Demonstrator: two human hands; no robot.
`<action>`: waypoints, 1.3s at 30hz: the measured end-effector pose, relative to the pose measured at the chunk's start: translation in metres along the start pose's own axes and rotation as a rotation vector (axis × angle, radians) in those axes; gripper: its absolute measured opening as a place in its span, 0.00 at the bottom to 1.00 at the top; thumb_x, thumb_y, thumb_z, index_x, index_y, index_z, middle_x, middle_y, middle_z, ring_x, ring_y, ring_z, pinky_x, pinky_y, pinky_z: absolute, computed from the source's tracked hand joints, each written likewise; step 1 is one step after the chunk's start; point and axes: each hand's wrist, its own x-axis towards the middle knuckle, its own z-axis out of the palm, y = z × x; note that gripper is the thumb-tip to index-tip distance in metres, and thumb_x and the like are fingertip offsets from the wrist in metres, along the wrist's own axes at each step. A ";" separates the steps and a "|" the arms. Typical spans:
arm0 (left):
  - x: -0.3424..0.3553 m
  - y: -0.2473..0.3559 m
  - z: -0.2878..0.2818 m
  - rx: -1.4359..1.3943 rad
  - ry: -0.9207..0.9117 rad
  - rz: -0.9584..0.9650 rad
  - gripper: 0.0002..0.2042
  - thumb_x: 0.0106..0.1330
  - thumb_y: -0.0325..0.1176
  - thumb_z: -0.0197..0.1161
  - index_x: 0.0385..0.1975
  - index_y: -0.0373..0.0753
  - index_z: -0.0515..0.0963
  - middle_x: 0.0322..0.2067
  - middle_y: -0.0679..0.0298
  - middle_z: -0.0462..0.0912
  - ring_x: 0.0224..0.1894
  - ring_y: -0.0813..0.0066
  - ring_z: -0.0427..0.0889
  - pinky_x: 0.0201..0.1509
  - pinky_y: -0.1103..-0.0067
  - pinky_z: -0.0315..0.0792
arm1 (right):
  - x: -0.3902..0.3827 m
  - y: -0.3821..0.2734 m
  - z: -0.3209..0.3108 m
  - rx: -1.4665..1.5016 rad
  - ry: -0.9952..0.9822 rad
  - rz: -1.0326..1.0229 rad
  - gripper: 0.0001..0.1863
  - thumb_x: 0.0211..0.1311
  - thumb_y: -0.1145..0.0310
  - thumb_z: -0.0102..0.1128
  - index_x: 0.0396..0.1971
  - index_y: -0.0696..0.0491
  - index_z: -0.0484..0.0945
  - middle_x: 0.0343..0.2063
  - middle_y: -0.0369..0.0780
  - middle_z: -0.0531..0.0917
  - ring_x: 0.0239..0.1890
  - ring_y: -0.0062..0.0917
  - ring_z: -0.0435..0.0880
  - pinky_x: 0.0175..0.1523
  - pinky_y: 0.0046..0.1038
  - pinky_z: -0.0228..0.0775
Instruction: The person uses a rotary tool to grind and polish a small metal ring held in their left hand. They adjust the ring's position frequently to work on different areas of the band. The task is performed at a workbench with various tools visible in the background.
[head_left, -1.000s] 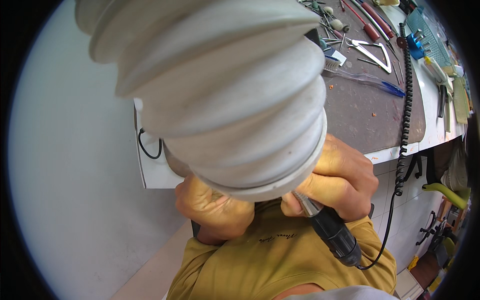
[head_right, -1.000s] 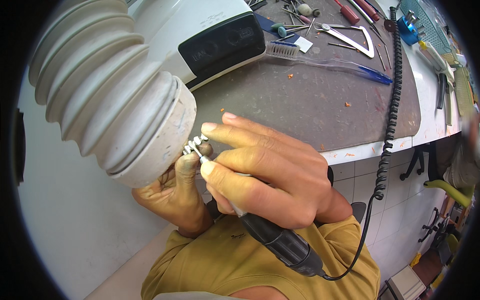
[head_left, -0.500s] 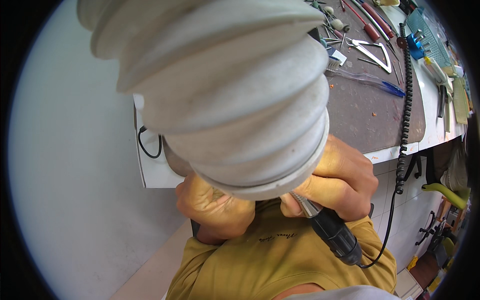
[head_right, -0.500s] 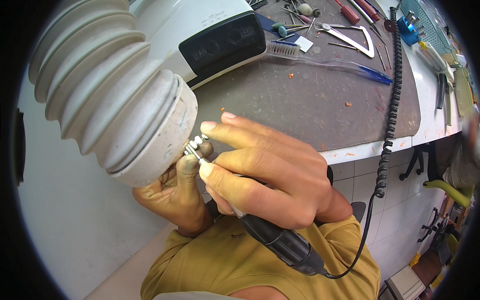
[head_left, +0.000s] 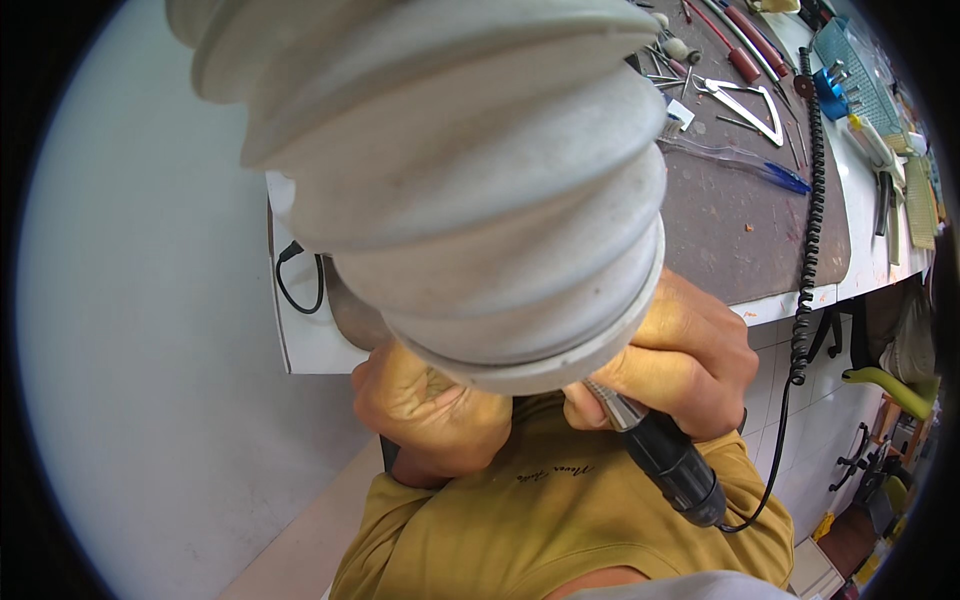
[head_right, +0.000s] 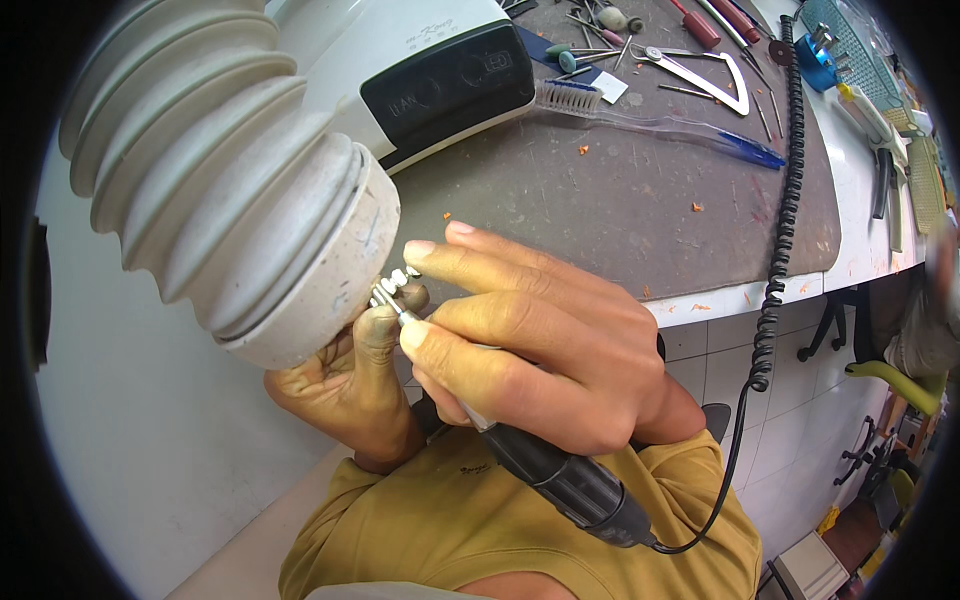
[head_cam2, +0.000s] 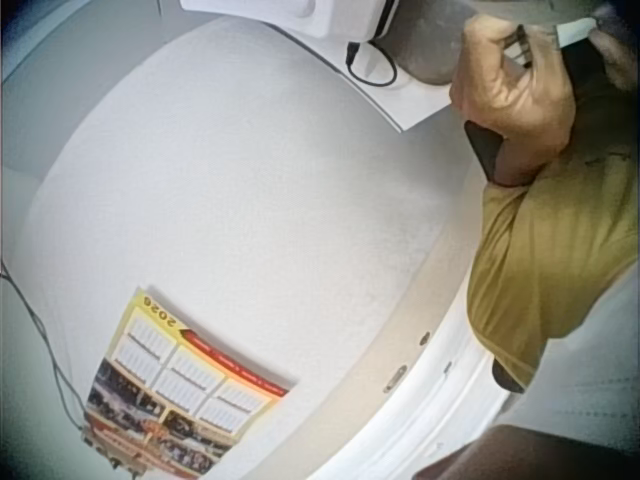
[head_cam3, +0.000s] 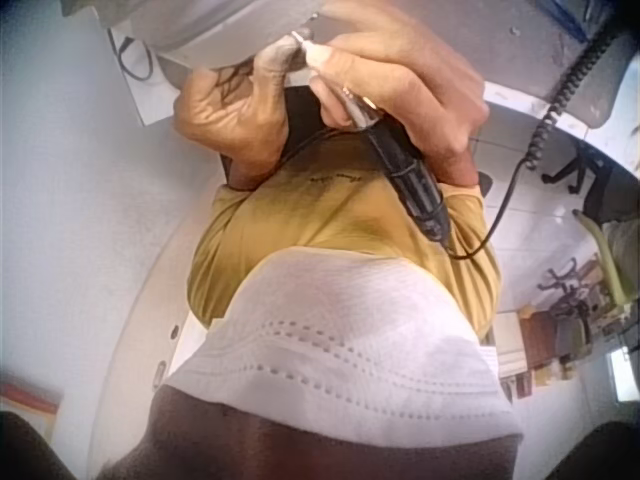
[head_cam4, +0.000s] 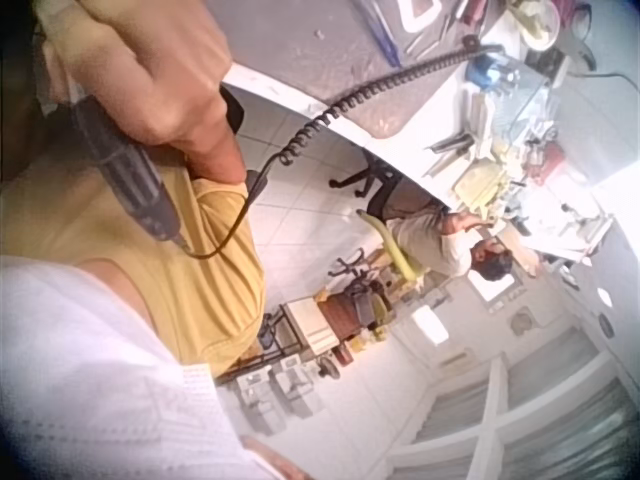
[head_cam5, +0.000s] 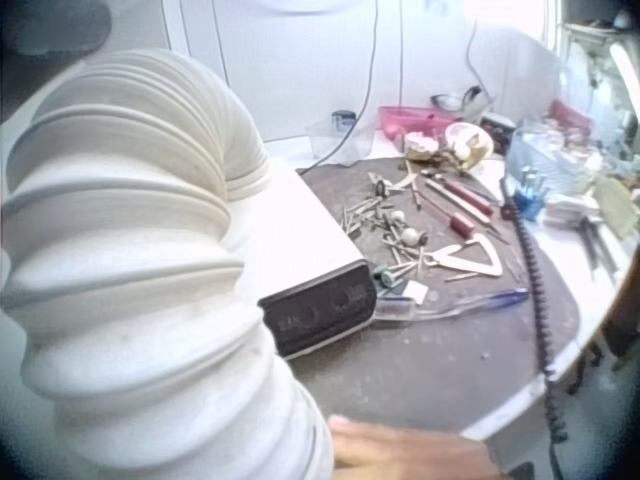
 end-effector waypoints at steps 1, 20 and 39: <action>0.000 0.000 0.000 0.004 0.001 -0.001 0.06 0.52 0.18 0.70 0.25 0.30 0.78 0.21 0.63 0.86 0.27 0.89 0.78 0.28 0.85 0.71 | 0.000 0.000 0.000 0.004 0.002 -0.001 0.18 0.50 0.70 0.81 0.38 0.56 0.80 0.27 0.42 0.85 0.30 0.35 0.88 0.35 0.31 0.80; -0.001 -0.006 -0.004 0.004 -0.028 0.038 0.07 0.53 0.19 0.70 0.24 0.31 0.76 0.21 0.63 0.85 0.27 0.89 0.78 0.28 0.85 0.70 | 0.002 0.004 -0.001 -0.005 -0.006 -0.063 0.17 0.51 0.69 0.81 0.35 0.58 0.81 0.27 0.45 0.85 0.31 0.36 0.89 0.37 0.32 0.82; -0.005 -0.007 -0.002 0.025 0.036 -0.012 0.09 0.51 0.21 0.73 0.23 0.30 0.76 0.23 0.60 0.87 0.28 0.87 0.80 0.28 0.84 0.71 | 0.001 0.004 0.000 -0.001 0.015 -0.026 0.16 0.50 0.71 0.80 0.35 0.58 0.81 0.27 0.44 0.85 0.30 0.37 0.88 0.38 0.34 0.82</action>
